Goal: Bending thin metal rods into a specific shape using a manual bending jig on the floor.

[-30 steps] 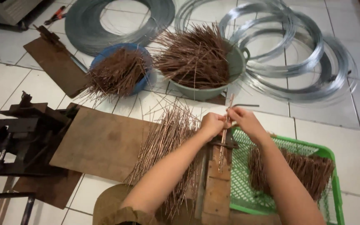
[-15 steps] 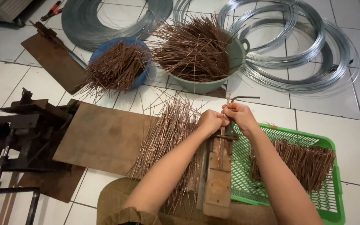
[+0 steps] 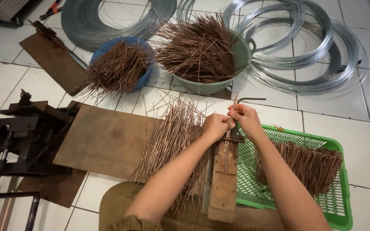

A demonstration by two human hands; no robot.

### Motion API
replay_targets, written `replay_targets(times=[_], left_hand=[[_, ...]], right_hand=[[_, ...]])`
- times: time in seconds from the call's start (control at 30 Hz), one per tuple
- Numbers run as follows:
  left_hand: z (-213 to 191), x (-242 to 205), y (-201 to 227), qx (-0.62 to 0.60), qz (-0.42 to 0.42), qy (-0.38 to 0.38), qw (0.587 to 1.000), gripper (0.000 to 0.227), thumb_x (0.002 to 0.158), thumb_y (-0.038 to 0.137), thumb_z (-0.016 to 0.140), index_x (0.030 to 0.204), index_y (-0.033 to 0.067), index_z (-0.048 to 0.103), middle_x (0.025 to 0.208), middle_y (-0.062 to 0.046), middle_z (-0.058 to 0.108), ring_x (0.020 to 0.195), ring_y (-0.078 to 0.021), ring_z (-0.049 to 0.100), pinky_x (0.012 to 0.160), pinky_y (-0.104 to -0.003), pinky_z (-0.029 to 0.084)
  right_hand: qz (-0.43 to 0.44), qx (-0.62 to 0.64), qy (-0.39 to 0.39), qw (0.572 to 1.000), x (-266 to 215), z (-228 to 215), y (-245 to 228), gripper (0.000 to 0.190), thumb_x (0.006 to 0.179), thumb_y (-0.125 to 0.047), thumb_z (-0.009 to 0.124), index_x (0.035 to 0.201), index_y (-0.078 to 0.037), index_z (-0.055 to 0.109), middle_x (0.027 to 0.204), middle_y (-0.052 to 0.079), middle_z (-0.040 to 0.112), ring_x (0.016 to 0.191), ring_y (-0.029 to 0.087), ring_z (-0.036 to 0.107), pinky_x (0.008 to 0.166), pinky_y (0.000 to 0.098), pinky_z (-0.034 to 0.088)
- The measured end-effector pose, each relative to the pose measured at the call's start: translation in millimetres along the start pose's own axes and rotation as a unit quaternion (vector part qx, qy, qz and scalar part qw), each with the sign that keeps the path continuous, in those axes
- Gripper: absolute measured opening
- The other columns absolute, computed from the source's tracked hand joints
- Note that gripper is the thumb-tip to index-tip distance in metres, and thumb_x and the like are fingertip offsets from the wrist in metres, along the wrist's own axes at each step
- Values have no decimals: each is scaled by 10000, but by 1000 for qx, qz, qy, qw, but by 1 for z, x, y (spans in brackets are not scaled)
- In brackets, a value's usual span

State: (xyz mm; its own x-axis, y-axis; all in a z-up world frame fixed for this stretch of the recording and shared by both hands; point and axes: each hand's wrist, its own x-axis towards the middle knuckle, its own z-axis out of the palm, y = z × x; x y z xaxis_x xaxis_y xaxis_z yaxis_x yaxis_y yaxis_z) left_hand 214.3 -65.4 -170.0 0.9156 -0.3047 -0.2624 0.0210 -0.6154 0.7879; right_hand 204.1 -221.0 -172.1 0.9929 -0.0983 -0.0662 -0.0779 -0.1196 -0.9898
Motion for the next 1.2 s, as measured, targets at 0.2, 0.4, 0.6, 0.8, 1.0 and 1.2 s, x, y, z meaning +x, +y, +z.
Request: replay_targets(times=[0.2,0.4,0.6,0.8,1.0,1.2], left_hand=[[-9,-22,19,12,-9,7,1000,149,832,349,707,823,208,757,780,-13,746,975,-302,726,883,-433,541],[-38,-117,65,-98,-26,121,987,746,841,254,771,1466,45,422,1423,-250,431,1368,-406,394,1095,-580,348],[1,-170,36,-197,-138,44,970,1075,872,225,724,1570,190,-93,1650,-81,-215,1523,-273,38,1216,-524,196],[35,-155,0,-262,-102,26,959,951,937,244,607,1570,234,-102,1646,-83,-233,1538,-293,-76,1217,-552,99],[14,-168,23,-242,-124,13,962,950,931,269,630,1575,228,-67,1655,-61,-211,1537,-286,-37,1237,-514,96],[-3,-178,43,-248,-135,1,959,918,951,185,608,1572,215,-67,1629,-5,-307,1536,-228,-95,1262,-459,54]], right_hand=[[-2,-3,15,1000,-6,2,0,220,950,-147,746,1146,-47,735,861,27,693,761,98,604,747,235,495],[-9,-22,15,1000,-10,4,-9,204,967,-126,709,1156,-50,727,873,43,710,801,105,590,795,245,475],[45,-73,19,996,-11,8,-19,150,978,-122,656,1106,-60,701,934,53,728,847,152,626,808,290,483],[99,-123,0,988,-24,12,-61,211,981,-198,684,1115,-40,727,858,44,692,687,135,527,653,240,409],[-12,-391,70,918,60,-29,17,577,1041,-499,496,1226,16,682,1201,202,702,1095,376,641,884,528,479],[107,-647,-84,751,103,-53,29,752,942,-761,446,1418,-197,586,1400,175,604,1355,418,496,1154,788,106]])
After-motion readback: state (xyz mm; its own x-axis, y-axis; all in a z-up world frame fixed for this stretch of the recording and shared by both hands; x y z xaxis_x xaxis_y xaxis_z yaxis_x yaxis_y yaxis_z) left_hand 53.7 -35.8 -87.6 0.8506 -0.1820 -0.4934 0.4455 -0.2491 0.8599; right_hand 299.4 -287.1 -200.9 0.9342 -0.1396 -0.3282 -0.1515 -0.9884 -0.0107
